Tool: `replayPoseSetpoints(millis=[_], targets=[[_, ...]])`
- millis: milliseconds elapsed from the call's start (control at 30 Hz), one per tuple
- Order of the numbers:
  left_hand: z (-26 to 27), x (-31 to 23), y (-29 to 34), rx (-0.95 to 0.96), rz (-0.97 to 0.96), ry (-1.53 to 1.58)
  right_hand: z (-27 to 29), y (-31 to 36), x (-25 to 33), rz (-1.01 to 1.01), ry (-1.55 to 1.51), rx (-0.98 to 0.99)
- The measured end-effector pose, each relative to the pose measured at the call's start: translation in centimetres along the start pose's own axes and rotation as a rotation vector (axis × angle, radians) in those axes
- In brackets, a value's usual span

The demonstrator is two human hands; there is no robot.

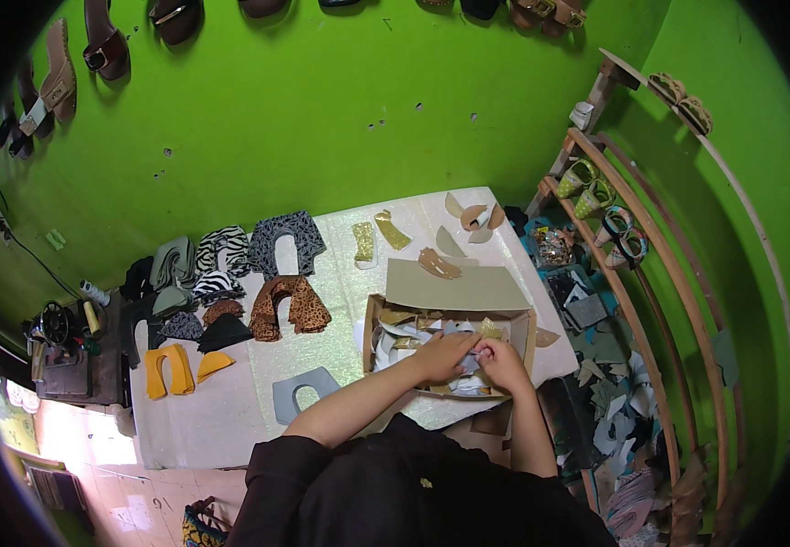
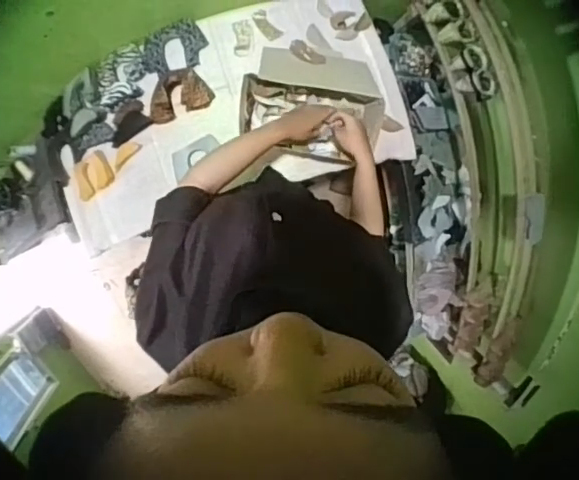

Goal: Organizing various leather shoe upper components by pattern and color.

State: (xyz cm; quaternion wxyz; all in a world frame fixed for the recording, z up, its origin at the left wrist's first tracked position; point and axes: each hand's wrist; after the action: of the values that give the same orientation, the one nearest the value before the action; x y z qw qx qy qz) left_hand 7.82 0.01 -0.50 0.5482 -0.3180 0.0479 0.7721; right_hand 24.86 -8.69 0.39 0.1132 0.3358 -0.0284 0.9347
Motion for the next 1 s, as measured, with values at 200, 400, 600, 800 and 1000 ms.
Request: replayPoseSetpoints(millis=[200,400,600,800,1000], targets=[[0.5,1.6,1.4,0.065,0.172,0.156,4.1,1.7,3.7,0.005,-0.125,-0.076],[2.5,1.3,1.9,0.097,0.125,-0.113,7.5,1.1,6.9,0.233,-0.012,-0.340],[5.4,-0.2,3.2,0.236,0.224,-0.176,11.1,0.7,12.0,0.354,-0.309,-0.297],[11.3,-0.5,2.4,-0.519,0.335,0.810,9.9,-0.9,15.9,0.631,-0.026,0.142],[18.3,-2.5,7.5,-0.347,0.025,0.690,6.9,-1.6,19.3,0.795,-0.039,0.205]])
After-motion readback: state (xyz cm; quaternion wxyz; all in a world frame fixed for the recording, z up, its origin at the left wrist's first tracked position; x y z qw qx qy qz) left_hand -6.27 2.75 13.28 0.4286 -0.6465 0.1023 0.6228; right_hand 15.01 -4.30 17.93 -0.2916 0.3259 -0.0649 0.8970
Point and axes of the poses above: each hand's wrist, its own y-axis away from the middle knuckle, its own z-axis out of the back of the hand, x = y × z
